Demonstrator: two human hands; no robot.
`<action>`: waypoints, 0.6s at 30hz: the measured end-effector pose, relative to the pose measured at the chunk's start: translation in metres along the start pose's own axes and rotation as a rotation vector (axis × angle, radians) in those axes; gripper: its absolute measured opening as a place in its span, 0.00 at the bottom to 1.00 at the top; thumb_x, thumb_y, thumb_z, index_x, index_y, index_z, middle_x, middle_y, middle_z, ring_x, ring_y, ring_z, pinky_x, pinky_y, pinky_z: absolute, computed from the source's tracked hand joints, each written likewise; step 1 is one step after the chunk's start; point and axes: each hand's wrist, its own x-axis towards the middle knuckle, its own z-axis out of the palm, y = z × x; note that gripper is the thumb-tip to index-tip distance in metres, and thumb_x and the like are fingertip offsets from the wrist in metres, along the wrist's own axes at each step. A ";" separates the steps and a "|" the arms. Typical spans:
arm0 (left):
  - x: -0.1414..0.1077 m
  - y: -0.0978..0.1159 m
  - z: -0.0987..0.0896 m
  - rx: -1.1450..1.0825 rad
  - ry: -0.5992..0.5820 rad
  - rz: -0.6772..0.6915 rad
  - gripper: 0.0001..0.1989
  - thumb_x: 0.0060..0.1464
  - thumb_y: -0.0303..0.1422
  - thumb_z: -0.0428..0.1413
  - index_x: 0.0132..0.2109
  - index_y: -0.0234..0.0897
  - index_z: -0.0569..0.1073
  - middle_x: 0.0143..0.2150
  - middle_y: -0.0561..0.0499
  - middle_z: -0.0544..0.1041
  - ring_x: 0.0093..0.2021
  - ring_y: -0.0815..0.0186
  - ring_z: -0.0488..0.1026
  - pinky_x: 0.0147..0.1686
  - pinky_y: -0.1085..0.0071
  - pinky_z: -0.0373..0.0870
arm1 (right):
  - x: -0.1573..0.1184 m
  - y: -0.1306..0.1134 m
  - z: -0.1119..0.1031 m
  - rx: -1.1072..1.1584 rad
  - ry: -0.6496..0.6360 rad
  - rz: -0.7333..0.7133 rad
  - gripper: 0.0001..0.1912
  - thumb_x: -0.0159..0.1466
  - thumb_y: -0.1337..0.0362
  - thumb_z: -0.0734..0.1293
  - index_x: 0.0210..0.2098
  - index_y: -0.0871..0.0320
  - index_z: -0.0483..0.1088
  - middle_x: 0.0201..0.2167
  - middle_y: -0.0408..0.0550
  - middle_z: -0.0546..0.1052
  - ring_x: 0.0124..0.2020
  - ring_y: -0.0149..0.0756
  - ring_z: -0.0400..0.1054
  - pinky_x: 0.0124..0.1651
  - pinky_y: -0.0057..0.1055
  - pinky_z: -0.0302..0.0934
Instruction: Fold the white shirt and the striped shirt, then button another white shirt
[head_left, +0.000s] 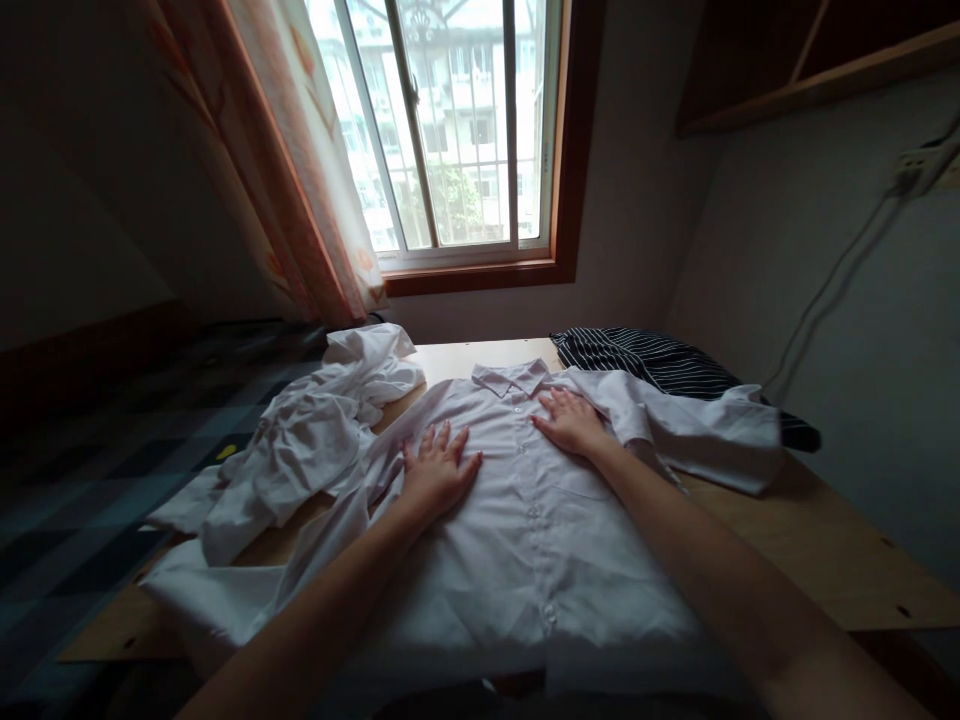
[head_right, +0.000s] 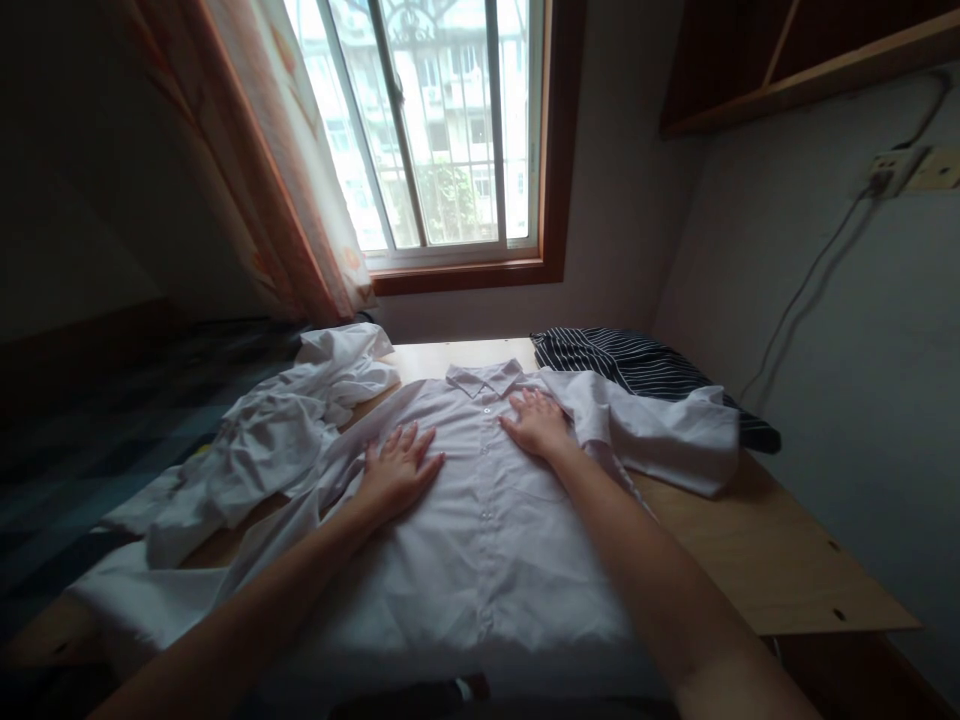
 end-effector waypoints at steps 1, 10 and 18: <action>-0.001 -0.002 -0.001 0.010 -0.001 -0.011 0.33 0.64 0.52 0.37 0.70 0.45 0.57 0.73 0.44 0.50 0.72 0.48 0.45 0.65 0.38 0.40 | 0.001 0.005 0.000 0.001 0.008 0.016 0.35 0.70 0.44 0.51 0.70 0.55 0.51 0.73 0.53 0.47 0.72 0.44 0.38 0.70 0.42 0.34; -0.028 0.002 -0.023 0.073 -0.118 -0.110 0.36 0.61 0.56 0.40 0.70 0.42 0.56 0.72 0.35 0.53 0.70 0.39 0.50 0.58 0.31 0.51 | -0.015 0.010 0.004 -0.006 -0.016 0.045 0.34 0.72 0.49 0.48 0.71 0.59 0.47 0.73 0.56 0.44 0.72 0.45 0.38 0.70 0.41 0.35; 0.026 0.035 -0.039 0.097 0.206 0.243 0.26 0.66 0.45 0.41 0.55 0.31 0.73 0.54 0.35 0.75 0.57 0.50 0.69 0.62 0.54 0.58 | -0.041 -0.009 0.000 -0.083 0.023 0.017 0.31 0.72 0.54 0.51 0.69 0.65 0.53 0.71 0.63 0.51 0.71 0.52 0.43 0.68 0.46 0.40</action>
